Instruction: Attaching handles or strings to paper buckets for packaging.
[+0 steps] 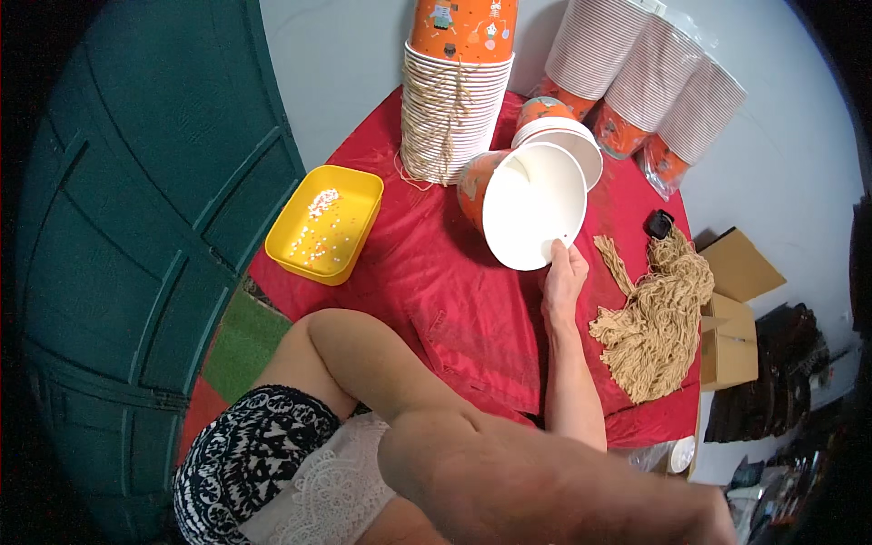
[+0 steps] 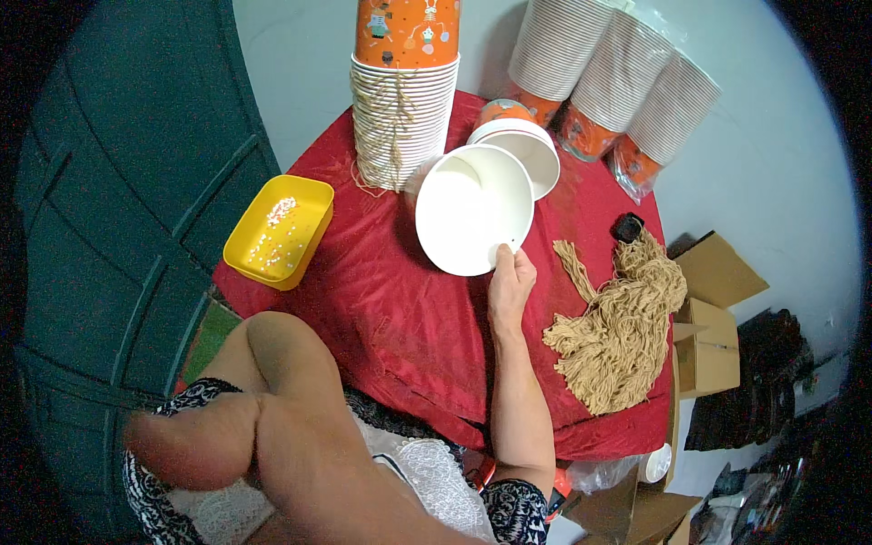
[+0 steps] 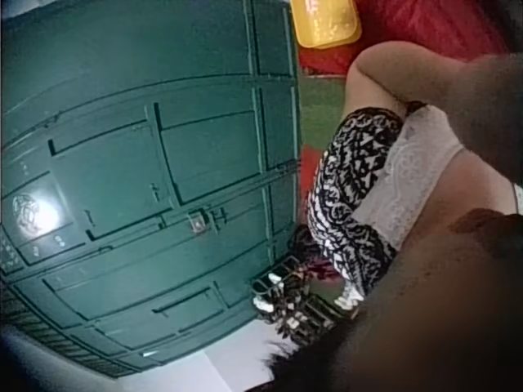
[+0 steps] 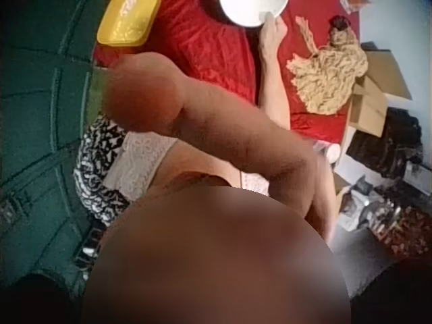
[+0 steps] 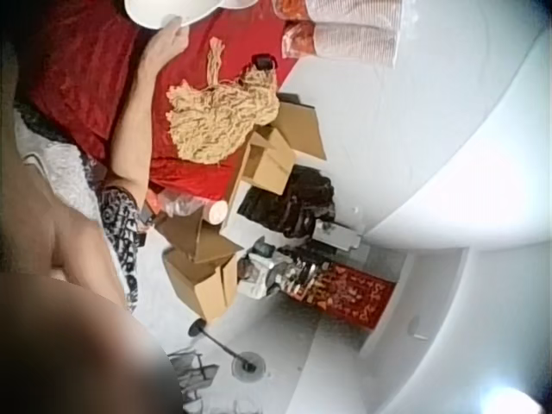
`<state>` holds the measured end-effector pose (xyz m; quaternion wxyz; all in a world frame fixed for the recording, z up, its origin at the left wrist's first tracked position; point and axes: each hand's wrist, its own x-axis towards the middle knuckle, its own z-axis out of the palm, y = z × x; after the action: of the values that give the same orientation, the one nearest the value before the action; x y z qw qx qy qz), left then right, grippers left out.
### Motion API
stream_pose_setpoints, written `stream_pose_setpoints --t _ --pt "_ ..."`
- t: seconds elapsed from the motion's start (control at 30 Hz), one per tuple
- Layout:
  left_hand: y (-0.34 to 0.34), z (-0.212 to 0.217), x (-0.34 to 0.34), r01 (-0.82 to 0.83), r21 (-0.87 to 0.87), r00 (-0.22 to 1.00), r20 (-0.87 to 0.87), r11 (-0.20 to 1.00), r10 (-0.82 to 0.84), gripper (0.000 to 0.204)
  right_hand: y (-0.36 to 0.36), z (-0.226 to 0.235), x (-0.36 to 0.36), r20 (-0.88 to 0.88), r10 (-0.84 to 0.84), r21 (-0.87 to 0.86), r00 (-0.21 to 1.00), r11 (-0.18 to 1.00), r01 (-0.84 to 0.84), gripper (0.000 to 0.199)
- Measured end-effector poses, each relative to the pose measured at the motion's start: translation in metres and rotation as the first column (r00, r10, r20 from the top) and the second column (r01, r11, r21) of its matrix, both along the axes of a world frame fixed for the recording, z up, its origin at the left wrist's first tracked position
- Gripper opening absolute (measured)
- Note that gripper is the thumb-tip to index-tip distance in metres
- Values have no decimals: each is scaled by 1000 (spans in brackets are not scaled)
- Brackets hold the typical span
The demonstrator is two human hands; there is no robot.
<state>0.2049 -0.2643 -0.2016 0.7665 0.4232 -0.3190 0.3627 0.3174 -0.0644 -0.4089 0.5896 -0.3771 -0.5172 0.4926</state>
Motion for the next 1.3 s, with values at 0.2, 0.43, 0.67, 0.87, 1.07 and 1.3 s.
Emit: stream_pose_setpoints --t 0.2,0.43,0.67,0.87,1.07,1.3 --pt "28 -22 -7 -459 125 843 -251 879 476 11 0 4 2 -103 -17 -2 995 1000 17 26" --pt "45 -69 -39 -881 204 279 -506 428 816 14 -2 6 0 -74 22 -23 997 999 -24 29" --pt "54 -104 -58 -738 658 -387 -233 -148 892 15 -8 11 -4 -33 22 -15 999 1000 -23 30" --pt "68 -125 -52 -242 930 -629 67 -277 774 55 -28 30 -11 -36 71 -169 997 983 -76 28" --pt "78 -136 -60 -5 937 -686 252 -350 683 29 -51 55 -18 -110 178 -282 978 938 -202 28" --pt "73 -130 -63 1 908 -734 286 -419 616 19 -76 66 -7 -77 300 -319 951 896 -308 31"
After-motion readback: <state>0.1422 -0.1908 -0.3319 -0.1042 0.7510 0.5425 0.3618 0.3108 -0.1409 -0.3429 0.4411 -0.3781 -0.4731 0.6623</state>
